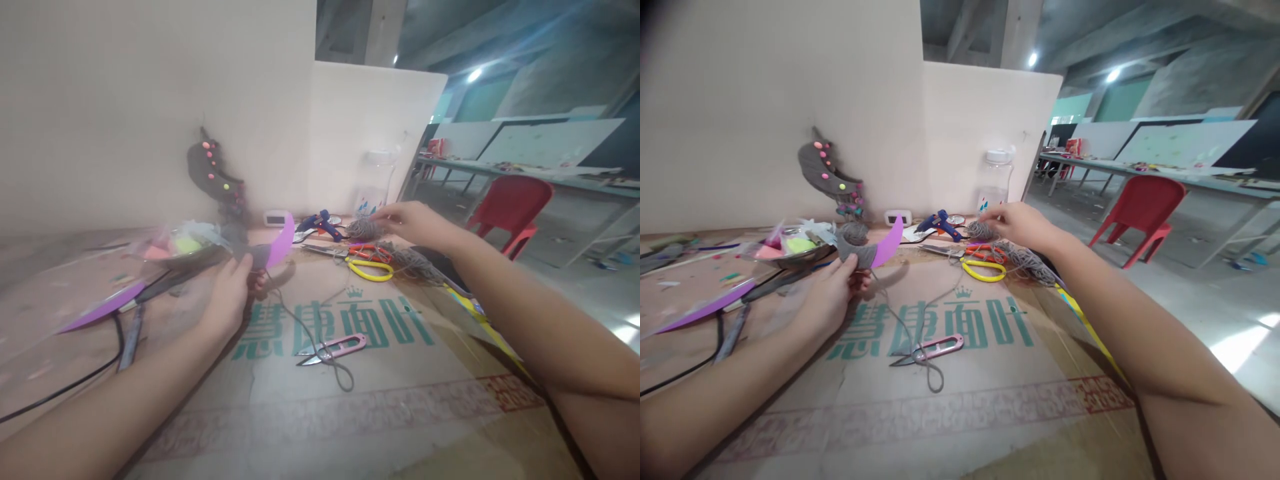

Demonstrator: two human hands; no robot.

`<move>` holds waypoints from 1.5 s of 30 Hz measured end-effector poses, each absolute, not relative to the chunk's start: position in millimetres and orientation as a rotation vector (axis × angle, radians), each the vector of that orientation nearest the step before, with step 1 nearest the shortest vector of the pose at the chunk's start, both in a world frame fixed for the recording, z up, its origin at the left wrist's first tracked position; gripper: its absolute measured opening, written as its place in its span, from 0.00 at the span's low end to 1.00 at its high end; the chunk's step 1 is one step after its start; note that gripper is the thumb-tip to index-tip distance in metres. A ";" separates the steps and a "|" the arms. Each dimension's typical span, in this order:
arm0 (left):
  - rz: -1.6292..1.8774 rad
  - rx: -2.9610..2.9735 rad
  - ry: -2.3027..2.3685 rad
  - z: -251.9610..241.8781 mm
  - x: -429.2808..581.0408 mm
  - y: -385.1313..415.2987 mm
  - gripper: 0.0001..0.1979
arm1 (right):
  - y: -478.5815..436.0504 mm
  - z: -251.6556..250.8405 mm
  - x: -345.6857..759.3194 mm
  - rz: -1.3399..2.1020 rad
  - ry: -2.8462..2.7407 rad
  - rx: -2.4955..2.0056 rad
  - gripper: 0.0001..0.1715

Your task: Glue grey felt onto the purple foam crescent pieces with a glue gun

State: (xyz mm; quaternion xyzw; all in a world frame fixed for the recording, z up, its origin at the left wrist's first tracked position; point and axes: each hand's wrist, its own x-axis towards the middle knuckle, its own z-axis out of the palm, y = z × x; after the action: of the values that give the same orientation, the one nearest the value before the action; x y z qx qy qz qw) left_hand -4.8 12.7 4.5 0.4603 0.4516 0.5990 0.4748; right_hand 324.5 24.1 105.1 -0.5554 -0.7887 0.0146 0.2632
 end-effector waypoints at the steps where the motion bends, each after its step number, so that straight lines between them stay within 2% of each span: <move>1: 1.461 1.133 1.107 4.6 -5.0 12.6 0.12 | 36.8 93.9 332.6 -0.008 -2.165 -1.529 0.13; 6: 1.449 1.164 1.122 3.9 -6.2 12.9 0.12 | 67.4 47.0 347.6 -0.093 -2.271 -1.524 0.11; 11: 1.447 1.191 1.136 2.2 -6.5 13.6 0.12 | 67.4 29.5 347.1 -0.155 -2.175 -1.590 0.07; 16: 1.422 1.195 1.127 2.3 -6.0 13.2 0.13 | 67.8 36.2 347.4 -0.143 -2.090 -1.674 0.09; 21: 1.413 1.189 1.135 4.0 -6.1 12.0 0.13 | 61.2 67.9 337.6 -0.267 -1.883 -1.633 0.15; 26: 1.411 1.181 1.133 6.0 -4.6 10.7 0.13 | 44.5 92.7 326.4 -0.148 -1.705 -1.584 0.16; 33: 1.428 1.191 1.108 5.6 -2.8 10.1 0.17 | 61.0 72.8 345.1 -0.210 -2.013 -1.712 0.19; 36: 1.411 1.184 1.119 6.5 -2.4 9.5 0.17 | 71.9 64.3 361.5 -0.266 -2.017 -1.818 0.20; 41: 1.397 1.192 1.172 7.7 -2.1 9.2 0.13 | 75.0 54.4 365.5 -0.169 -2.044 -1.907 0.22; 45: 1.385 1.228 1.176 6.1 -3.2 10.0 0.14 | 71.2 57.5 354.4 -0.260 -2.018 -1.935 0.27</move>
State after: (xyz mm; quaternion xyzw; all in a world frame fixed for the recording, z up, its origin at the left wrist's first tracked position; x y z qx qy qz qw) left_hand -3.2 10.0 6.1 0.4981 0.4770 0.5618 0.4570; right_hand 354.4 71.2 57.5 -0.6796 -0.7087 -0.0914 0.1658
